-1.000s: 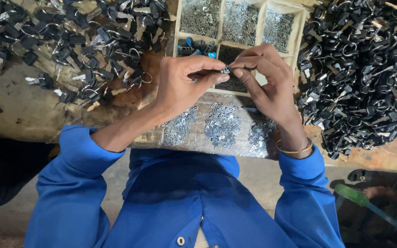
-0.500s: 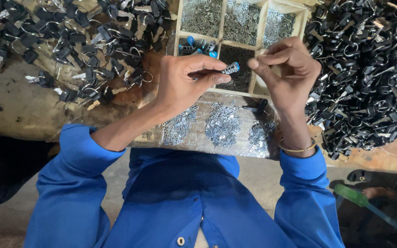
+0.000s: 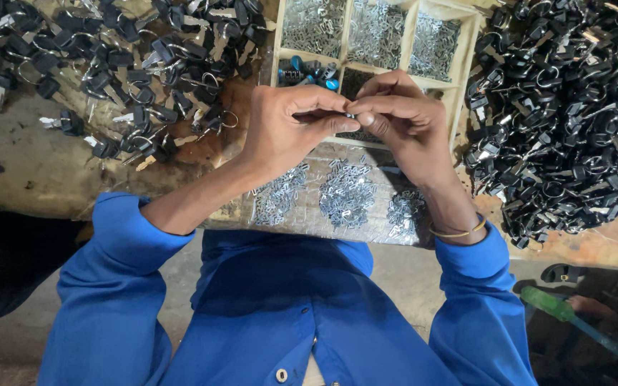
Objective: The person sits at a workbench assembling padlock lock cores. They pick small metal pin components from piles and a compartment tray, insert them one at a time into a lock cylinder held in their hands, and place finished cylinders with blue caps into the tray.
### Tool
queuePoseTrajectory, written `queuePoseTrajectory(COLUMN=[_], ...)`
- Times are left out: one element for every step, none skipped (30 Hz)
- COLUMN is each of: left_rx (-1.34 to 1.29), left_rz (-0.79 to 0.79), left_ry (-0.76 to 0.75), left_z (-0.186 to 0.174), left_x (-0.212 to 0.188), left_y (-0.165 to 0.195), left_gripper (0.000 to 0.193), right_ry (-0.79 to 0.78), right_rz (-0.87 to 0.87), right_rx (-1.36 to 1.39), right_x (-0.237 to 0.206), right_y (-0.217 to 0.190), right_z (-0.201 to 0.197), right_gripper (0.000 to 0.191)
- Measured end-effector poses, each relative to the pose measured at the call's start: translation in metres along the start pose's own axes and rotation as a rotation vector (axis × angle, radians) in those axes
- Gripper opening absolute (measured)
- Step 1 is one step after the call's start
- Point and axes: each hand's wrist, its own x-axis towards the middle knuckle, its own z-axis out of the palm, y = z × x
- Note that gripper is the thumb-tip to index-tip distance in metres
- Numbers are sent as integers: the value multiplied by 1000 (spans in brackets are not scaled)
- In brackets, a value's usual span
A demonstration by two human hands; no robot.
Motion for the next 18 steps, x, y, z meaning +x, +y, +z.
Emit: queuePoseTrajectory(left_rx=[21,41,6,-28,-64,-70,-75,-81,-84,-85,-86,-48,-13,23,9,-5,-21,-7], left_rz=[8,16,3,-11,-24,-32,-43,-53,-43,-34,-26,-27,-28,-29,-23,-18,-11,-9], left_ry=[0,1,0,0,-3,2,8,13,13,14,15,23,30,41,43,42,40,34], left_z=[0,0,0,1,2,2,2,2,2,2,1,1,1,1,1,1,2,1], left_x=[0,0,0,-1,-1,-1,-2,-3,-2,-2,-2,-2,-2,-2,-2,-2,-2,-1], left_y=[-1,-1,-2,-3,-3,-3,-3,-2,-2,-1,-1,0,1,1,2,2,2,2], left_gripper=[16,17,17,17,17,17,17,17,17,18,18,18,18,18,18,18,18,18], right_ry=[4,8,23,38,55,88,116,144,104,63,20,35,48,58,71,85,100,102], right_rz=[22,43,88,132,176,98,19,-60,-107,-155,-203,-198,-191,-187,-174,-159,-144,-165], right_rx=[-10,-19,11,42,73,-144,-360,-576,-715,-852,-988,-998,-1009,-1019,-1001,-982,-964,-945], right_x=[-1,-1,-2,-4,-5,-4,-3,-2,0,2,3,2,1,0,-1,-2,-3,-2], right_y=[-2,-4,-7,-9,-11,-11,-9,-8,-5,-1,2,4,4,5,5,4,2,1], right_z=[-1,-3,-6,-10,-13,-15,-15,-16,-15,-12,-11,-11,-13,-14,-15,-17,-19,-20], right_gripper=[22,23,26,29,33,30,29,27,26,26,27,25,24,22,19,16,13,13])
